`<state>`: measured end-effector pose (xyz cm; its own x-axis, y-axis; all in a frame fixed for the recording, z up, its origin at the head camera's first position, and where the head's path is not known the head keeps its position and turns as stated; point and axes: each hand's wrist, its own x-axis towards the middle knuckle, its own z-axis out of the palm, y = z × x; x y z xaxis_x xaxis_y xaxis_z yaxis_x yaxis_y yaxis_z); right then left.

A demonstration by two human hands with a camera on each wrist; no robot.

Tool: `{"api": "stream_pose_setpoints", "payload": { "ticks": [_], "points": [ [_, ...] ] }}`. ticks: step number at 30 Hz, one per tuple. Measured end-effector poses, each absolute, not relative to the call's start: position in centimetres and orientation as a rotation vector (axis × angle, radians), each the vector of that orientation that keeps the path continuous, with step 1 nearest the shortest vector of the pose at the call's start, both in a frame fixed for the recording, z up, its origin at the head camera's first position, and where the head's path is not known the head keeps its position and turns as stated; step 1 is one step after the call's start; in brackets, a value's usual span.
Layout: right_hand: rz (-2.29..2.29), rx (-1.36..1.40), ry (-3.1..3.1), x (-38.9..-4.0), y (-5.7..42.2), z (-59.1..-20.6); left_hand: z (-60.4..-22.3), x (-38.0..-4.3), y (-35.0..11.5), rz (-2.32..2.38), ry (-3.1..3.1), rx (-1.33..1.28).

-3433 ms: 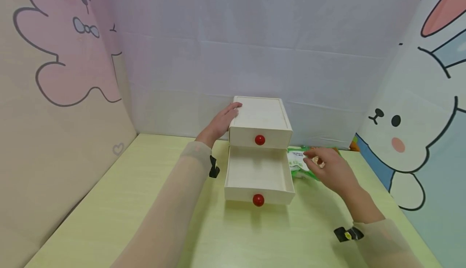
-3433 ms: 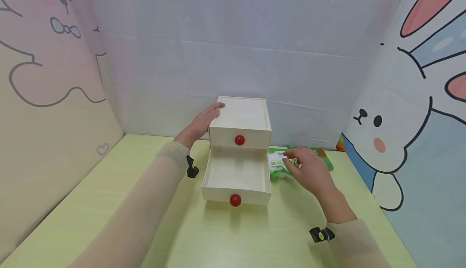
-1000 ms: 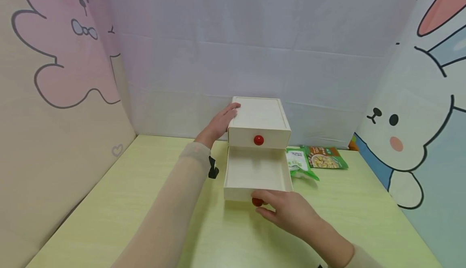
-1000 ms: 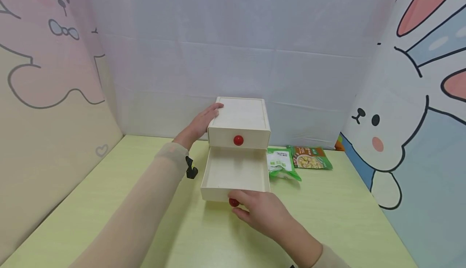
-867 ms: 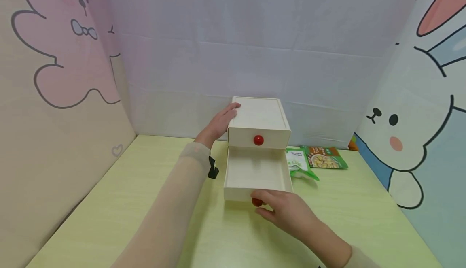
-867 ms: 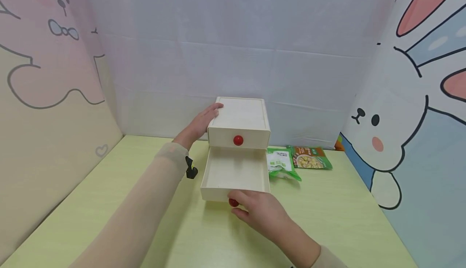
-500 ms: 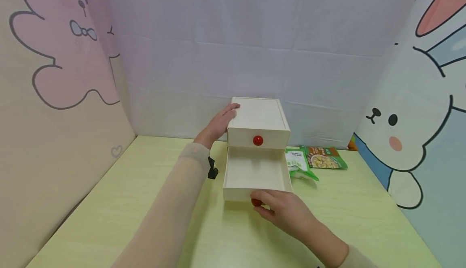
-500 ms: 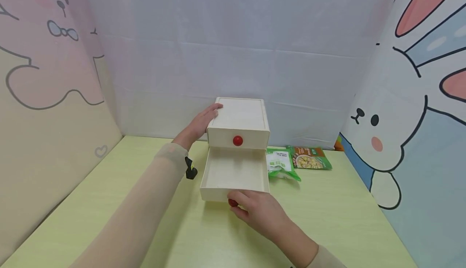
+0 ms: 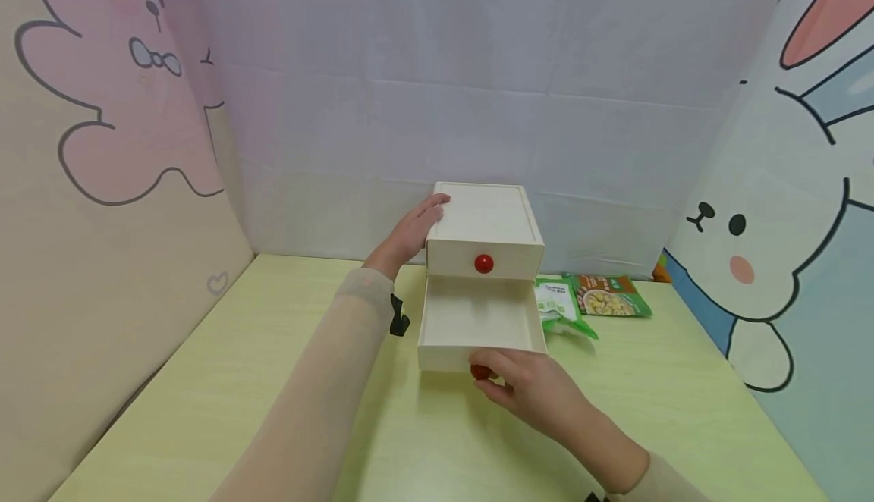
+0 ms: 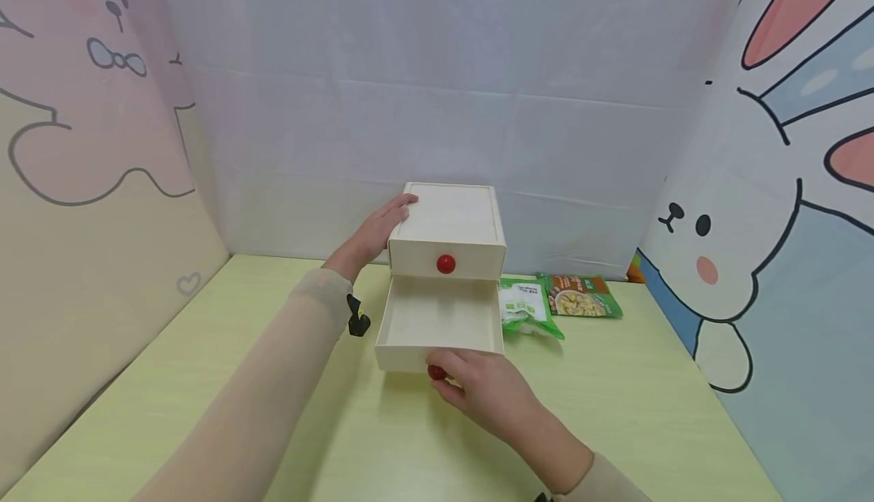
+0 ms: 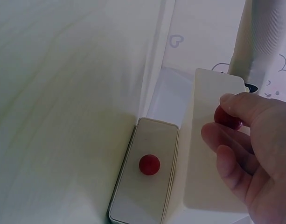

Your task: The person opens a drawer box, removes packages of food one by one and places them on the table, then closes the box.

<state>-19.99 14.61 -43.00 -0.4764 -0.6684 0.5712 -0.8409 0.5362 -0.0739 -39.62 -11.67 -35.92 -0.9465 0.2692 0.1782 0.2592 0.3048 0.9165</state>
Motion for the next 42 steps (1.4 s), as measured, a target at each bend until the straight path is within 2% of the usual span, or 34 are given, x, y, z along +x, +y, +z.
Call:
{"api": "stream_pose_setpoints", "payload": {
  "ticks": [42],
  "points": [
    [0.514,1.157,-2.374,-22.1,14.4,-42.7,-35.7,-39.3,-11.6,1.746,2.565,0.480]
  ]
}}
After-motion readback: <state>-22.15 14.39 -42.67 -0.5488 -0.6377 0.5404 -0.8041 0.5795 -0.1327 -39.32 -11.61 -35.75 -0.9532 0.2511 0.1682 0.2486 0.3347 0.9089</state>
